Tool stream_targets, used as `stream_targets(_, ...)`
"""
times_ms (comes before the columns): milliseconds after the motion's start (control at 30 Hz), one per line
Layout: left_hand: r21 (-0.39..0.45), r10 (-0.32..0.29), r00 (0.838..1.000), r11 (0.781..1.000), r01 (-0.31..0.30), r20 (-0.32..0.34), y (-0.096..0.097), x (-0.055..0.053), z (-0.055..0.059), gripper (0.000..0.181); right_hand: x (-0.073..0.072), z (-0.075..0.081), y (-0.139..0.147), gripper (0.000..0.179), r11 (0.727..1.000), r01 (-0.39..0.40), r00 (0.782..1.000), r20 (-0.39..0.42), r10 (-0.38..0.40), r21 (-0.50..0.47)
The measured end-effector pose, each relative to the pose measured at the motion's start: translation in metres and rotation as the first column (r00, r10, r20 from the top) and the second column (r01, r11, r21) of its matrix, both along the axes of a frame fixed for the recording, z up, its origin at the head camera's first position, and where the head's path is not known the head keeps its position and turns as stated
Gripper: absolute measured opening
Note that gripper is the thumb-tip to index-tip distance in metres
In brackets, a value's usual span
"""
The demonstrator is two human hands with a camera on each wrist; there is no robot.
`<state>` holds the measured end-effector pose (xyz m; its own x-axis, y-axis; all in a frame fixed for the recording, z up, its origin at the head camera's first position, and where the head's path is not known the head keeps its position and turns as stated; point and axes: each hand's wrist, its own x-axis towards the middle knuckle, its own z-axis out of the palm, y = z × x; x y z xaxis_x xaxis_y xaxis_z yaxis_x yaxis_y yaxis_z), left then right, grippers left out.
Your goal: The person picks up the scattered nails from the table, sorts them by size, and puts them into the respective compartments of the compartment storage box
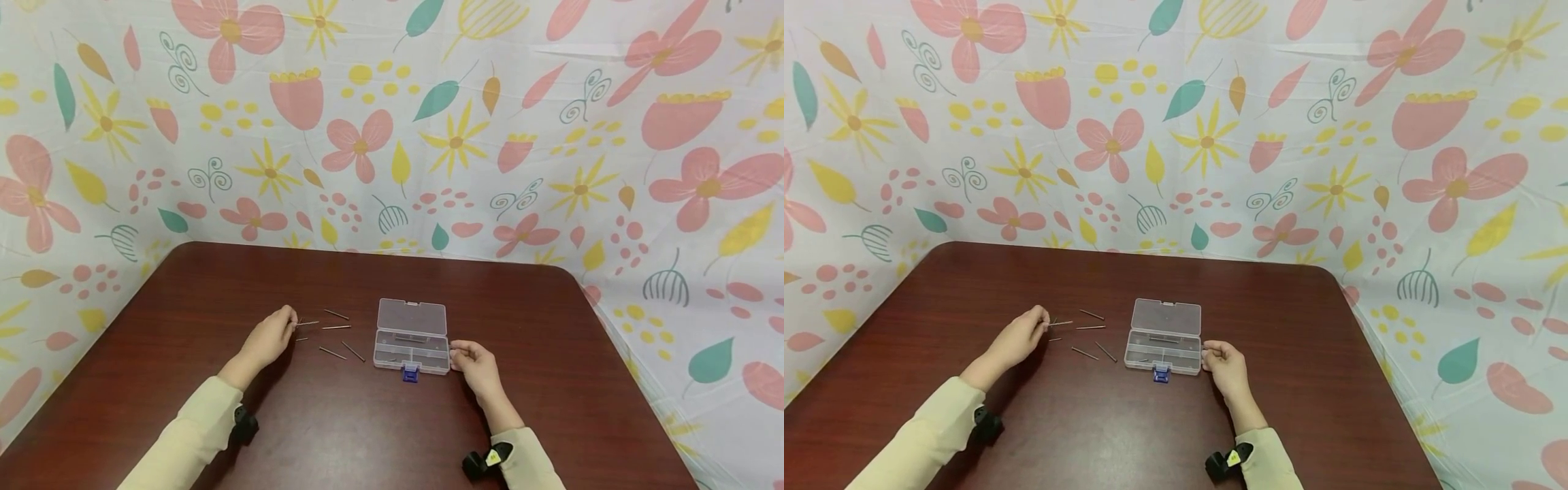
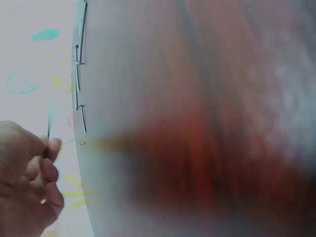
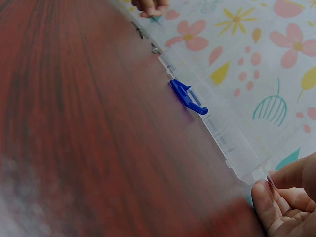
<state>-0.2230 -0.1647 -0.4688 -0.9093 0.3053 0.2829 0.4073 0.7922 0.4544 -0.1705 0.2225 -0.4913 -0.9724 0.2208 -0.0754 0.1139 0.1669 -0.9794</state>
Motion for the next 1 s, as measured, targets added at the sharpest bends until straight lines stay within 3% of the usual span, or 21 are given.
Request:
stream_targets(200, 0.073, 0.020, 0.993, 0.997, -0.011, -0.119, 0.003, 0.000, 0.003, 0.008, 0.001, 0.001, 0.000, 0.025, 1.000, 0.001, 1.000, -0.004, -0.001, -0.001)
stream_targets(567, 0.209, 0.060, 0.971, 0.978, -0.010, -0.230, 0.018, 0.004, 0.005, 0.011, 0.001, 0.001, 0.000, 0.026, 1.000, -0.008, 1.000, -0.006, 0.008, -0.001)
stream_targets(833, 0.268, 0.082, 0.981, 0.963, -0.032, -0.178, 0.030, 0.007, 0.005, 0.016, 0.002, 0.003, 0.000, 0.026, 1.000, -0.011, 1.000, -0.004, 0.011, 0.004)
stream_targets(1000, 0.279, 0.063, 0.989, 0.960, -0.023, -0.133, 0.039, 0.009, 0.007, 0.017, 0.000, 0.002, 0.000, 0.025, 1.000, -0.002, 1.000, -0.008, 0.002, -0.007)
